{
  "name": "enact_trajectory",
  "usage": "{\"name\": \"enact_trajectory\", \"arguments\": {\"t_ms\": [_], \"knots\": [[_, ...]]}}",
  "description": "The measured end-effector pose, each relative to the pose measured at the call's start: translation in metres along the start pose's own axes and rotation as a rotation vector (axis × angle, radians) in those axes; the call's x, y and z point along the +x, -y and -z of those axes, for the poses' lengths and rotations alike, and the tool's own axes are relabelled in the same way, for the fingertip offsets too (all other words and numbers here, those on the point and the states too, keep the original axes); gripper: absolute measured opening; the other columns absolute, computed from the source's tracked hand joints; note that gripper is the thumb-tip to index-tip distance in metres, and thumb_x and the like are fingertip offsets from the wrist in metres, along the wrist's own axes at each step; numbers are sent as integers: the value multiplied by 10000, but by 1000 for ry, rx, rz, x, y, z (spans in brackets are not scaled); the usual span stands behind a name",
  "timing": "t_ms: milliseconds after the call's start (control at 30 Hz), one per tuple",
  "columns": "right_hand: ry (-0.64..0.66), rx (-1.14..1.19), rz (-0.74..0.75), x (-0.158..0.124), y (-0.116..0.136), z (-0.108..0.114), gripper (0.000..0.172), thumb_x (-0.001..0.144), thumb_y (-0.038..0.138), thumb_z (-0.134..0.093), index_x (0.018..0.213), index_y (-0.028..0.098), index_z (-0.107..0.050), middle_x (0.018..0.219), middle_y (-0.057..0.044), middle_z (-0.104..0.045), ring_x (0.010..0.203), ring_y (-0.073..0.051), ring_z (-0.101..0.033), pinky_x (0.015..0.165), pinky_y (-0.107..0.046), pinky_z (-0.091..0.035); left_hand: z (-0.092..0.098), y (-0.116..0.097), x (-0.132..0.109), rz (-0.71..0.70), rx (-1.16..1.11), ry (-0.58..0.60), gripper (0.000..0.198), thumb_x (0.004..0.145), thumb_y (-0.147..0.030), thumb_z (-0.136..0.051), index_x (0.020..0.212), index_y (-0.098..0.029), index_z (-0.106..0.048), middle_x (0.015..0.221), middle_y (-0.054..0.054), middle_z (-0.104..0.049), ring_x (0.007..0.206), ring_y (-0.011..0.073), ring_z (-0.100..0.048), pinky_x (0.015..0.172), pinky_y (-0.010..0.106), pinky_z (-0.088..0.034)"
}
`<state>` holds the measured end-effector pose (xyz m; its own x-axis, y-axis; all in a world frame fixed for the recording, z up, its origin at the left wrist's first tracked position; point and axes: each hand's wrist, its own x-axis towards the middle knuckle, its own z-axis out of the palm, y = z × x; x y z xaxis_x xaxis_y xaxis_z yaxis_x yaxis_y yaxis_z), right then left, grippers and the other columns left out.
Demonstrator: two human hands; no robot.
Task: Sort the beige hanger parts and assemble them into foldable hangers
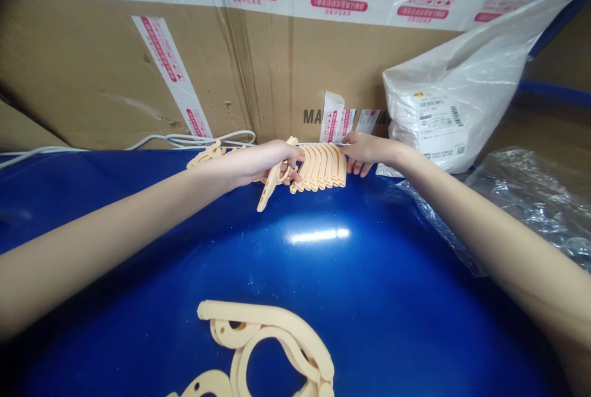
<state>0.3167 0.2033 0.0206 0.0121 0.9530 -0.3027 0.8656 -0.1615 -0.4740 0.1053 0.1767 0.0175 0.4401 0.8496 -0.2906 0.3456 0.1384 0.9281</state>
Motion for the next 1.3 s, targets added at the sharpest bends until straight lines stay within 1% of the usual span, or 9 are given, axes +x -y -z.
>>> {"name": "enact_trajectory", "arguments": {"t_ms": [100,233,300,433,567,700,1000,1200,1300], "knots": [[-41,-64,23,-2,1,4,524,937,393,-537,1375,120,-444,713,-78,-698,490,-187,-610,451,-316,-528,1,-4,-5,-39,-3,-53,65,802,-239,-541,833,-185,-520,705,26,-546,638,148,-556,552,247,-404],[-176,-145,152,-14,13,5,365,961,480,-476,1014,165,-652,628,-57,-668,436,-139,-535,408,-265,-445,4,-16,-12,-183,-61,-197,463,966,-572,-333,775,-187,-506,687,2,-463,607,110,-443,558,230,-332],[-207,4,274,-27,26,-1,470,987,526,-397,837,177,-672,575,-39,-630,423,-112,-512,416,-240,-412,4,-23,-16,-272,-69,-234,534,972,-615,-310,716,-181,-486,654,-4,-437,613,111,-443,586,235,-336],[-37,484,592,-63,54,-20,739,966,690,-167,763,186,-668,705,-66,-673,472,-121,-569,407,-245,-402,0,-32,-30,-457,18,-247,456,1017,-407,-402,636,-163,-458,610,-21,-417,607,91,-459,638,238,-354],[-150,574,715,-84,64,-28,315,924,469,-582,781,198,-654,713,-14,-650,497,-95,-548,416,-210,-379,2,-38,-51,-525,60,-228,378,1015,-262,-416,654,-161,-463,630,-13,-454,587,84,-436,623,241,-343],[-343,614,749,-86,59,-17,231,900,382,-642,758,201,-642,639,31,-561,504,-76,-489,458,-195,-368,16,-43,-69,-576,141,-346,271,944,-230,-546,685,-153,-517,696,-4,-476,627,87,-410,626,249,-318],[-450,416,797,-92,57,0,210,839,415,-692,856,209,-731,702,36,-640,551,-84,-528,519,-213,-402,30,-37,-89,-602,391,-427,234,895,-249,-553,681,-156,-572,616,-21,-444,588,88,-385,599,261,-258],[-667,-395,801,-87,53,-13,288,961,406,-453,873,224,-658,735,-50,-620,747,-204,-599,678,-309,-436,17,-13,-91,-627,565,-421,395,979,-281,-409,593,-204,-381,582,-24,-376,548,117,-358,574,295,-243],[-544,-320,735,-75,51,-21,263,949,327,-435,771,209,-588,616,-28,-552,609,-173,-543,647,-306,-428,15,1,-80,-667,604,-477,344,1002,-274,-348,665,-222,-392,623,-16,-426,595,141,-423,605,294,-278]]}}
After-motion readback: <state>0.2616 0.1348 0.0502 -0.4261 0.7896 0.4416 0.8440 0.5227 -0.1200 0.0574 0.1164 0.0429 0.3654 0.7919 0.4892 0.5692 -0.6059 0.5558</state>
